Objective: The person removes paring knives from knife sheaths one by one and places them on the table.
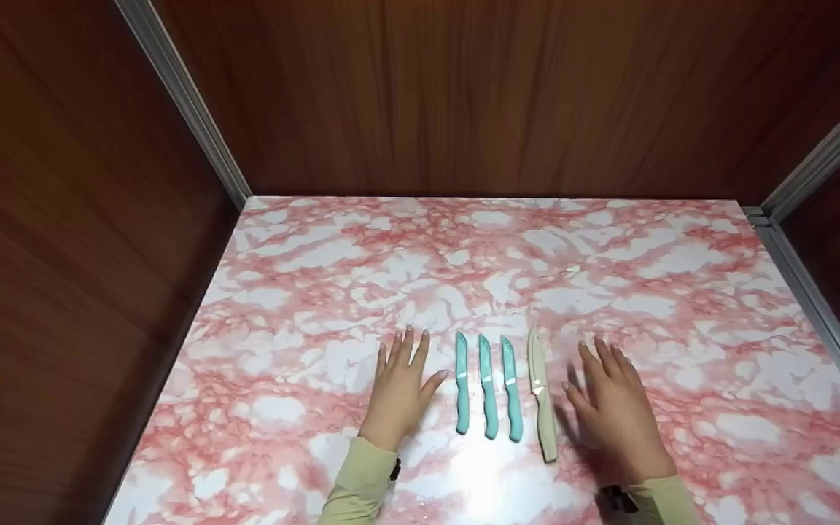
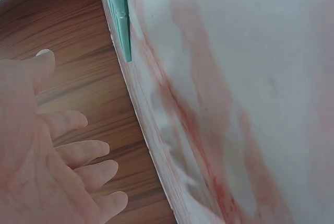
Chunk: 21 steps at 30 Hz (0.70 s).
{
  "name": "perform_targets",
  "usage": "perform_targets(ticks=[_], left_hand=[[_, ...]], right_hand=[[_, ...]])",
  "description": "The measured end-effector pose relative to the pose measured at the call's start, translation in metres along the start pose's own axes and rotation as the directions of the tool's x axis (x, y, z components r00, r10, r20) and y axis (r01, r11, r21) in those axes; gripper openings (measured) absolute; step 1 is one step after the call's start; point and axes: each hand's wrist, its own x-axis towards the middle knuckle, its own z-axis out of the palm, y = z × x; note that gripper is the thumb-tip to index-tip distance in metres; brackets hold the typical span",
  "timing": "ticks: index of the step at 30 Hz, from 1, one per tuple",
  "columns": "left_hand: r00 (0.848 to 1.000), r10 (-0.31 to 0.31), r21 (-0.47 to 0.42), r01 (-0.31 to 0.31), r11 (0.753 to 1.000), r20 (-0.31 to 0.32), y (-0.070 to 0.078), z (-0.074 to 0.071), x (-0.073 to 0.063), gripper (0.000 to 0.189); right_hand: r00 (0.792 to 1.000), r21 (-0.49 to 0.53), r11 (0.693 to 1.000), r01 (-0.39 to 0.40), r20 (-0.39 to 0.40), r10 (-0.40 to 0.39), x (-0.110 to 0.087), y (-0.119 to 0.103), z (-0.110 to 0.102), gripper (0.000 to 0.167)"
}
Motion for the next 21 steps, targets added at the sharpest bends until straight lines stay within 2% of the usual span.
perform_targets(ticks=[16,21], left_hand=[[1.000,0.006,-0.025,-0.006,1.000,-0.002,0.0030,-0.0003,0.0007,0.070],[1.000,0.022,-0.013,-0.022,1.000,0.020,0.0068,-0.0010,0.0030,0.069]], right_hand=[[0.999,0.086,0.995,-0.045,0.033,0.042,-0.0030,0.0005,-0.0023,0.072],[0.998,0.123,0.991,-0.058,0.040,0.053,-0.0045,-0.0009,-0.0032,0.072]])
